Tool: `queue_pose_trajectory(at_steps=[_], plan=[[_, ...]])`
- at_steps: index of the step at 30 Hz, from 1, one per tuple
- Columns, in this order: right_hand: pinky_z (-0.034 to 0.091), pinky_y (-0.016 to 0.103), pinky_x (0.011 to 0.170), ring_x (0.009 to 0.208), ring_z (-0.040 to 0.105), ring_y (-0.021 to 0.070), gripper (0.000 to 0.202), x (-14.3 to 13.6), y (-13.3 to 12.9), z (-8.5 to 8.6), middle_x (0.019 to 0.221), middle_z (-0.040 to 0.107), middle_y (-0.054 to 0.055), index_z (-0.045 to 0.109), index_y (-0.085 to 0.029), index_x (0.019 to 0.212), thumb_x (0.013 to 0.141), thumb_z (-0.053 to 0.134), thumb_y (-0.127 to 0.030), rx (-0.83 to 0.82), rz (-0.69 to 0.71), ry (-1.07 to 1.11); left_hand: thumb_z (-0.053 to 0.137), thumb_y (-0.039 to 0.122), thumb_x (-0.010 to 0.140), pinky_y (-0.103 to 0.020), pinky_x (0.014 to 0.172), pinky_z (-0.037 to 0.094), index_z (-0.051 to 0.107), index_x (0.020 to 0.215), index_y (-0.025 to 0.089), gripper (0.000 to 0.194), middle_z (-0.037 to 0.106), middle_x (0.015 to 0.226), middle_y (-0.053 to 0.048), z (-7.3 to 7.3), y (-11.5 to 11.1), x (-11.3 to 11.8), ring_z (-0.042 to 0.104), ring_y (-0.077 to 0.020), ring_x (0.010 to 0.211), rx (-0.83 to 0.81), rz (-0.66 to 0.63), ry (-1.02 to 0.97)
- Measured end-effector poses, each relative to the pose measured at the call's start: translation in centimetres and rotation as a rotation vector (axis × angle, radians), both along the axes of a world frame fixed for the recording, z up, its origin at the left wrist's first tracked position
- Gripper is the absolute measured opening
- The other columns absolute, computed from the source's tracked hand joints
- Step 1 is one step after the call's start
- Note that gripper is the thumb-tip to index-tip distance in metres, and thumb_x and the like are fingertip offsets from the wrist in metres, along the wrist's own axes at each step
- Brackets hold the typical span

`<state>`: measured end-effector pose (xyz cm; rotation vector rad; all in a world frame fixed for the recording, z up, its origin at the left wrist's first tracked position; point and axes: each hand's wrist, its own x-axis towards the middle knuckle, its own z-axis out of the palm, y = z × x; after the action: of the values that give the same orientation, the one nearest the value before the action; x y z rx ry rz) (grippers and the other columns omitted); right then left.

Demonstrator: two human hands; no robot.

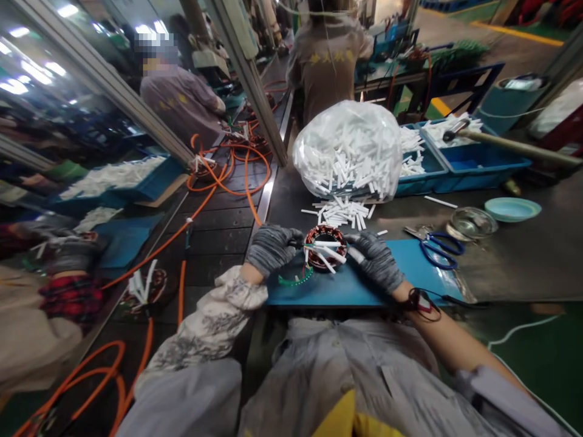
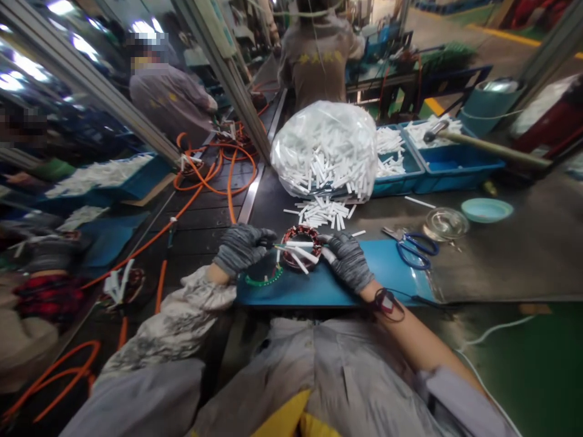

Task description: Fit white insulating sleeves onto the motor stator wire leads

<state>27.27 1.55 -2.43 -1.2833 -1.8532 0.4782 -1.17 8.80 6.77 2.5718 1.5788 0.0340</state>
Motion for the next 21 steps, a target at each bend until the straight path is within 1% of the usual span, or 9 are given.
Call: queue_pose_trajectory(at_steps=[3, 5, 6, 8, 10, 13, 16, 18, 21], plan=[[0.052, 0.044, 0.1, 0.11, 0.066, 0.0254, 0.035, 0.3, -0.2, 0.4, 0.121, 0.072, 0.01, 0.069, -0.023, 0.128, 0.1, 0.054, -0.038, -0.011, 0.039, 0.092, 0.076, 0.026, 0.073, -0.039, 0.098, 0.051, 0.071, 0.123, 0.019, 0.05, 0.076, 0.112, -0.008, 0.1, 0.3, -0.7, 0.07, -0.0267, 0.104, -0.216, -0.086, -0.155], [0.051, 0.045, 0.105, 0.116, 0.066, 0.0251, 0.038, 0.4, 0.0, 0.7, 0.127, 0.071, 0.008, 0.066, -0.025, 0.133, 0.101, 0.052, -0.039, -0.081, 0.126, 0.182, 0.073, 0.033, 0.078, -0.036, 0.097, 0.052, 0.063, 0.133, 0.017, 0.058, 0.072, 0.125, -0.01, 0.1, 0.3, -0.3, 0.068, -0.0251, 0.112, -0.395, -0.208, -0.357], [0.05, 0.046, 0.107, 0.119, 0.066, 0.0252, 0.039, 0.4, 0.3, 0.9, 0.129, 0.071, 0.007, 0.065, -0.026, 0.135, 0.101, 0.052, -0.04, -0.127, 0.175, 0.221, 0.07, 0.036, 0.083, -0.034, 0.097, 0.052, 0.061, 0.136, 0.017, 0.057, 0.07, 0.128, -0.01, 0.1, 0.2, 0.3, 0.067, -0.0243, 0.114, -0.439, -0.257, -0.449], [0.048, 0.047, 0.11, 0.122, 0.065, 0.0251, 0.041, 0.5, 1.1, 1.1, 0.132, 0.071, 0.006, 0.065, -0.027, 0.136, 0.102, 0.051, -0.044, -0.207, 0.272, 0.265, 0.06, 0.039, 0.092, -0.034, 0.097, 0.05, 0.063, 0.134, 0.017, 0.047, 0.07, 0.126, -0.011, 0.0, -0.3, 2.4, 0.066, -0.0237, 0.114, -0.411, -0.305, -0.5], [0.046, 0.048, 0.113, 0.123, 0.064, 0.0247, 0.041, 0.7, 2.0, 1.3, 0.131, 0.071, 0.006, 0.067, -0.026, 0.133, 0.102, 0.051, -0.047, -0.256, 0.361, 0.287, 0.052, 0.041, 0.097, -0.035, 0.092, 0.049, 0.072, 0.118, 0.016, 0.038, 0.074, 0.107, -0.01, -0.3, -0.9, 4.8, 0.068, -0.0234, 0.1, -0.327, -0.286, -0.369], [0.045, 0.048, 0.114, 0.122, 0.065, 0.0239, 0.041, 1.1, 3.4, 1.4, 0.131, 0.071, 0.006, 0.069, -0.025, 0.13, 0.101, 0.053, -0.05, -0.317, 0.485, 0.303, 0.047, 0.041, 0.099, -0.031, 0.078, 0.047, 0.076, 0.093, 0.014, 0.04, 0.07, 0.079, -0.007, -0.7, -1.4, 6.8, 0.063, -0.02, 0.076, -0.331, -0.226, -0.178], [0.044, 0.048, 0.115, 0.126, 0.063, 0.0238, 0.043, 1.5, 4.2, 1.4, 0.137, 0.068, 0.006, 0.067, -0.025, 0.134, 0.1, 0.056, -0.05, -0.39, 0.613, 0.312, 0.048, 0.041, 0.098, -0.029, 0.073, 0.046, 0.074, 0.089, 0.015, 0.038, 0.069, 0.079, -0.005, -0.7, -1.7, 6.0, 0.061, -0.0177, 0.073, -0.368, -0.171, -0.24], [0.045, 0.047, 0.114, 0.127, 0.062, 0.0237, 0.044, 1.7, 4.4, 1.4, 0.137, 0.067, 0.006, 0.066, -0.025, 0.135, 0.1, 0.056, -0.05, -0.429, 0.677, 0.305, 0.048, 0.04, 0.098, -0.029, 0.076, 0.048, 0.073, 0.092, 0.015, 0.036, 0.07, 0.084, -0.006, -0.6, -2.0, 4.9, 0.062, -0.018, 0.078, -0.364, -0.156, -0.305], [0.052, 0.043, 0.104, 0.114, 0.067, 0.0227, 0.045, 1.7, 4.6, 1.6, 0.127, 0.073, 0.006, 0.07, -0.023, 0.129, 0.098, 0.057, -0.054, -0.477, 0.687, 0.272, 0.048, 0.037, 0.099, -0.033, 0.086, 0.049, 0.073, 0.095, 0.015, 0.034, 0.071, 0.09, -0.007, -0.6, -2.6, 3.9, 0.063, -0.02, 0.086, -0.287, -0.155, -0.33]])
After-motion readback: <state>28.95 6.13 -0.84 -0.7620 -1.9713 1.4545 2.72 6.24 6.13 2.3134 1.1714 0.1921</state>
